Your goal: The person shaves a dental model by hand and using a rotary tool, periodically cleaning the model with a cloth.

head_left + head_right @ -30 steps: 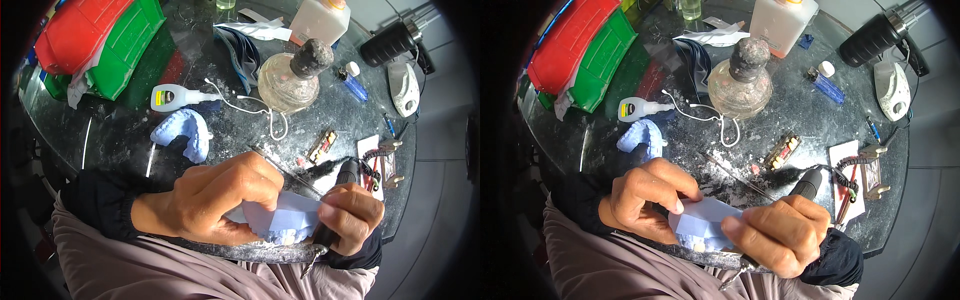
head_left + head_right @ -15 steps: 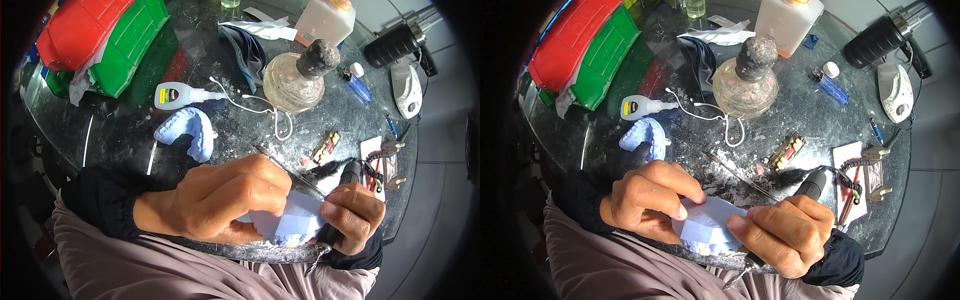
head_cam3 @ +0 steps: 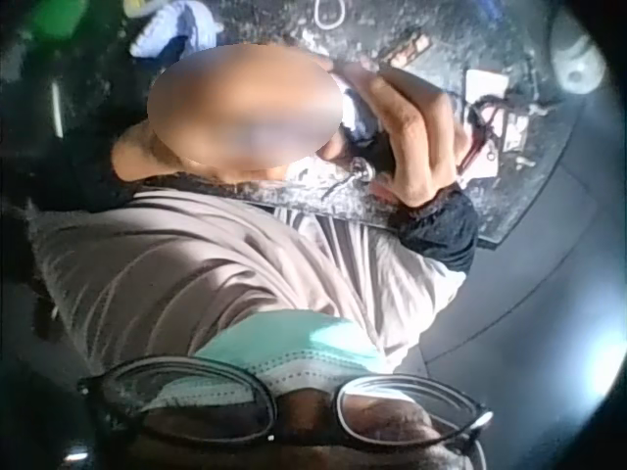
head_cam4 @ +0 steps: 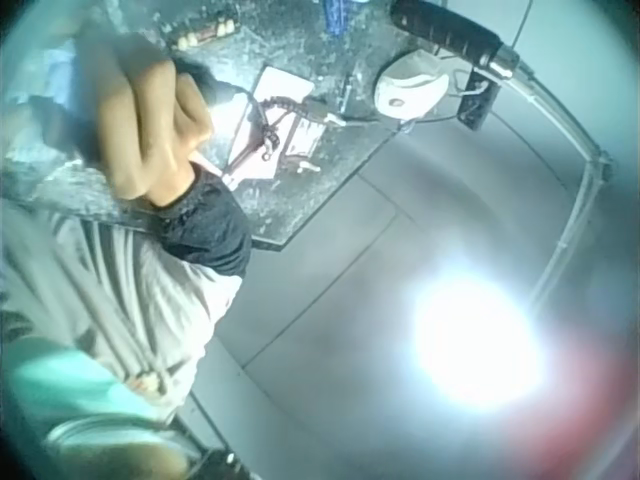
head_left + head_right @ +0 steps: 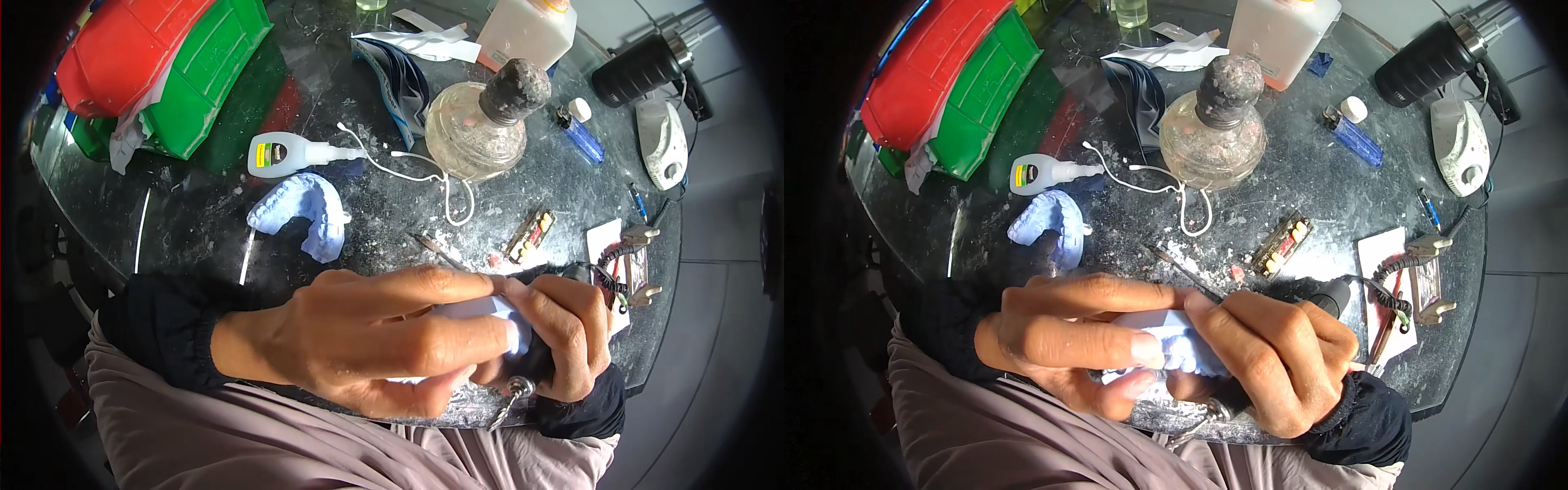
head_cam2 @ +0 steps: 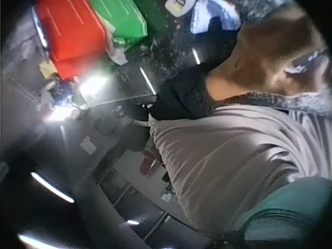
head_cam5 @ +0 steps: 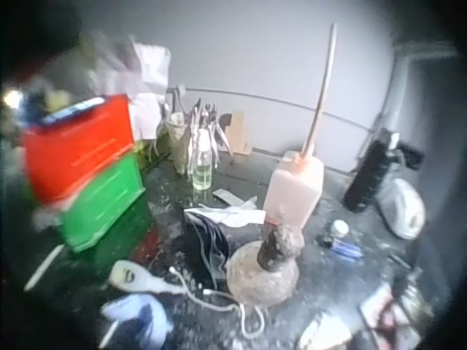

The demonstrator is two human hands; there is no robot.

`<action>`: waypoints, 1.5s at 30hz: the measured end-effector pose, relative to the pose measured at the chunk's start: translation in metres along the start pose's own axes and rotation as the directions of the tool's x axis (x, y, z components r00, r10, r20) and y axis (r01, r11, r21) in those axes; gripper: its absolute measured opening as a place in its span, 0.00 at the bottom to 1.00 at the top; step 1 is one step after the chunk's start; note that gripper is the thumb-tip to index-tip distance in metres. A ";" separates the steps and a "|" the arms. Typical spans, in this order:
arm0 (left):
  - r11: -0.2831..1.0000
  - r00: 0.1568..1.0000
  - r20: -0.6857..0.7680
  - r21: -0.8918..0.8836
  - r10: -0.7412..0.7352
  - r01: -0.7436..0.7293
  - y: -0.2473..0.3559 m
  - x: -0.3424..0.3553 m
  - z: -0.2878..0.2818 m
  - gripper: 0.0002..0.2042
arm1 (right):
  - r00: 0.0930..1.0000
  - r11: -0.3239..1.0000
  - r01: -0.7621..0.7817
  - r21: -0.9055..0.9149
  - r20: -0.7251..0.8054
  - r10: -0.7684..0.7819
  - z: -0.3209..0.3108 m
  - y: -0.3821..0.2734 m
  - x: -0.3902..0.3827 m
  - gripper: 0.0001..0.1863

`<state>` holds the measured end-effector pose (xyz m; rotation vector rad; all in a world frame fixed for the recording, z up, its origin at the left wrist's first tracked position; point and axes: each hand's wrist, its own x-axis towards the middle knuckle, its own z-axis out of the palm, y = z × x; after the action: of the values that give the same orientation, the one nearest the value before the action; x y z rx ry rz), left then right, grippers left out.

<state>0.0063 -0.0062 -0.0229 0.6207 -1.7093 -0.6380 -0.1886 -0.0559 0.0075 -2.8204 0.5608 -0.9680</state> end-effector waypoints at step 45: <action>0.909 0.910 0.014 -0.040 -0.414 0.415 -0.005 -0.010 -0.005 0.14 | 0.994 0.992 -0.107 -0.069 -0.035 0.105 0.025 -0.002 0.000 0.16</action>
<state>0.0133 -0.0033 -0.0328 0.9669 -1.5727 -0.9716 -0.1724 -0.0545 -0.0118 -2.8072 0.7547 -0.9932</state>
